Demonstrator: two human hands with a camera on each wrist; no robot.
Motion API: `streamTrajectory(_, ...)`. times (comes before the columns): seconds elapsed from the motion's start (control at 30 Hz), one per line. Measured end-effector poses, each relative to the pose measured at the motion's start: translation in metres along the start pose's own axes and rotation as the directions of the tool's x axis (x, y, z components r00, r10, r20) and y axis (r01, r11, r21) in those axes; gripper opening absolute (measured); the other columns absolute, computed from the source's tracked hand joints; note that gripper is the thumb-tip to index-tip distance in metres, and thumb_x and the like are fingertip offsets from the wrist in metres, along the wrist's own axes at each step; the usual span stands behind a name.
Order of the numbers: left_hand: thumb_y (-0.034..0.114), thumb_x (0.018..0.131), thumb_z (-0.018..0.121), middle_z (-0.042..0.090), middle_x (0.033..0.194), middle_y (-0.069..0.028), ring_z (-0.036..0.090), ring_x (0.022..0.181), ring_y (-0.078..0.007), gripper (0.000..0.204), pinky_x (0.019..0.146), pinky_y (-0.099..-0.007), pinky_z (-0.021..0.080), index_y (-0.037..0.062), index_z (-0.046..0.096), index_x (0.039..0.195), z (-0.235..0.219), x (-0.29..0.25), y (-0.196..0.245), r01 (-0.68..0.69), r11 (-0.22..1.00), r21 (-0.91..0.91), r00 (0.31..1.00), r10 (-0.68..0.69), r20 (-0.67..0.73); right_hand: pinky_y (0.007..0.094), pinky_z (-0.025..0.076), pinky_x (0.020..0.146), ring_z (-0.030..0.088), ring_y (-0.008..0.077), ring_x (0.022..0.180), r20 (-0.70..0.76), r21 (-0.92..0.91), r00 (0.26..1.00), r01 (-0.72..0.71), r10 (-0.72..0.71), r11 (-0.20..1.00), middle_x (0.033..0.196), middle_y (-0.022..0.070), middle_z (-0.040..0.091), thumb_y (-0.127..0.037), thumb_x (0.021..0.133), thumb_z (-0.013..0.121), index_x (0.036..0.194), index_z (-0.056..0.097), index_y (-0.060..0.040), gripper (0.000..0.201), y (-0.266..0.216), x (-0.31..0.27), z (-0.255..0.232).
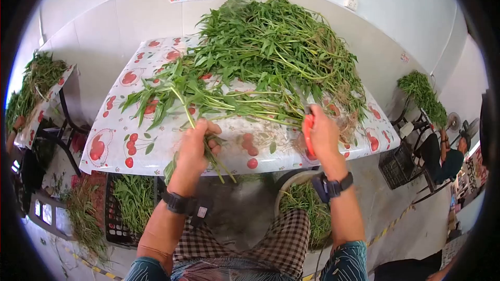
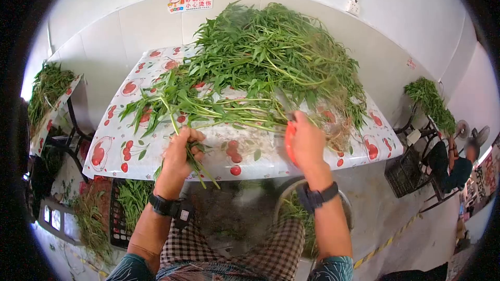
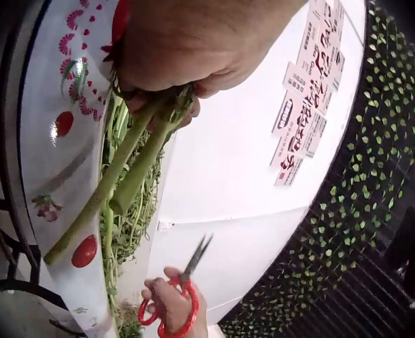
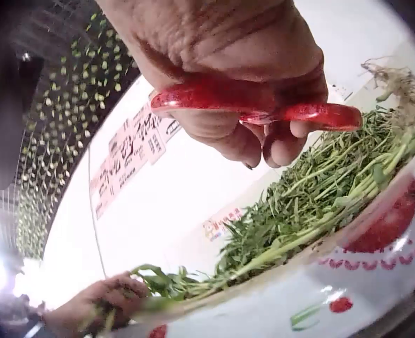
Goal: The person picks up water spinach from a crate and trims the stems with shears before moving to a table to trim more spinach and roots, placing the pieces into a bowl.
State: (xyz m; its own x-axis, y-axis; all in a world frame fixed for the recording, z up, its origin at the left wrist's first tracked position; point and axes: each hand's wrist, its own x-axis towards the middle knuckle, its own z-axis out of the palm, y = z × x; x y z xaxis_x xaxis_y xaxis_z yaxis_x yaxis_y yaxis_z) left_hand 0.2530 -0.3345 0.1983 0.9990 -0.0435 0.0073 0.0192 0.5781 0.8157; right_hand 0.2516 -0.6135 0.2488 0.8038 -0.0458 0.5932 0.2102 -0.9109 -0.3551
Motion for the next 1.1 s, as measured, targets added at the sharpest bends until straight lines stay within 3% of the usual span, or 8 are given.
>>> streamTrajectory(0.13,0.033,0.09,0.047,0.053,0.077,-0.0058,0.044,0.059,-0.0118,0.03,0.049,-0.0267,0.042,0.0039,0.055,0.083,-0.001,0.001,-0.001,0.023,1.0,0.005,1.0,-0.023,0.016,0.0452,0.044,0.056,0.059,0.0364,0.064,0.106,-0.27,0.982,0.179,-0.155,0.946,0.066,0.0154,0.06,-0.007,0.076,0.055,0.093,0.052,-0.0076,0.017,-0.003,0.022,0.038)
streamTrajectory(0.27,0.032,0.091,0.048,0.055,0.078,-0.0034,0.044,0.056,-0.0093,0.027,0.048,-0.0243,0.04,0.0072,0.055,0.084,0.006,-0.001,-0.001,-0.003,0.997,0.073,0.998,-0.002,0.06,0.0436,0.045,0.056,0.06,0.0359,0.066,0.203,-0.249,0.959,0.245,-0.197,0.937,0.072,0.0156,0.061,-0.006,0.08,0.052,0.1,0.052,-0.0102,0.02,0.008,0.032,0.051)
streamTrajectory(0.4,0.03,0.092,0.047,0.055,0.077,-0.0041,0.045,0.055,-0.01,0.027,0.049,-0.0253,0.042,0.0061,0.055,0.083,0.017,0.0,-0.008,-0.015,0.997,0.081,0.989,0.003,0.15,0.0381,0.044,0.051,0.057,0.0258,0.055,0.053,0.205,0.998,-0.04,0.029,0.978,0.062,0.0111,0.057,-0.009,0.08,0.053,0.099,0.052,-0.0058,0.019,0.014,0.051,0.028)
streamTrajectory(0.5,0.028,0.092,0.046,0.057,0.073,-0.0057,0.047,0.052,-0.0119,0.027,0.05,-0.0244,0.042,0.0043,0.054,0.083,0.025,0.006,-0.019,-0.055,0.997,0.062,0.972,0.039,0.233,0.0223,0.041,0.051,0.047,0.0087,0.052,0.141,0.795,0.969,-0.233,0.204,0.56,0.065,0.0018,0.051,-0.004,0.081,0.055,0.102,0.053,-0.0046,0.021,0.034,0.071,0.006)
streamTrajectory(0.6,0.029,0.092,0.047,0.059,0.071,-0.0068,0.053,0.052,-0.0137,0.027,0.047,-0.0227,0.04,0.004,0.055,0.085,0.034,0.007,-0.027,-0.068,0.998,0.019,0.95,0.059,0.308,0.0213,0.042,0.054,0.047,0.0082,0.055,-0.057,0.696,0.974,-0.119,0.221,0.708,0.066,0.0014,0.05,0.002,0.076,0.058,0.104,0.053,-0.0043,0.029,0.035,0.075,-0.01)
streamTrajectory(0.77,0.034,0.089,0.054,0.058,0.073,-0.0036,0.05,0.055,-0.0108,0.029,0.042,-0.0199,0.035,0.0064,0.056,0.098,0.034,0.01,-0.031,-0.045,0.995,0.089,0.93,0.009,0.368,0.028,0.043,0.056,0.054,0.0129,0.064,0.065,0.448,0.995,0.041,-0.078,0.893,0.074,0.0062,0.059,0.002,0.074,0.058,0.111,0.052,-0.0073,0.039,0.004,0.046,-0.013)
streamTrajectory(0.97,0.027,0.088,0.055,0.06,0.069,-0.0056,0.047,0.043,-0.0091,0.036,0.038,-0.0188,0.029,0.0041,0.046,0.115,0.037,0.001,-0.017,-0.065,0.998,0.021,0.936,0.054,0.347,0.0359,0.044,0.058,0.058,0.0281,0.062,0.406,0.307,0.898,0.039,-0.168,0.951,0.071,0.013,0.059,-0.003,0.079,0.053,0.123,0.045,-0.0156,0.046,-0.046,-0.006,0.009)
streamTrajectory(1.1,0.026,0.087,0.056,0.053,0.066,0.0002,0.035,0.043,-0.0057,0.029,0.039,-0.0181,0.028,0.0076,0.048,0.108,0.032,0.008,-0.023,0.028,0.999,-0.04,0.992,-0.023,0.123,0.0357,0.044,0.058,0.059,0.0281,0.065,0.4,0.378,0.888,0.067,-0.228,0.923,0.072,0.0133,0.06,-0.004,0.08,0.053,0.125,0.045,-0.0144,0.047,-0.056,-0.019,0.005)
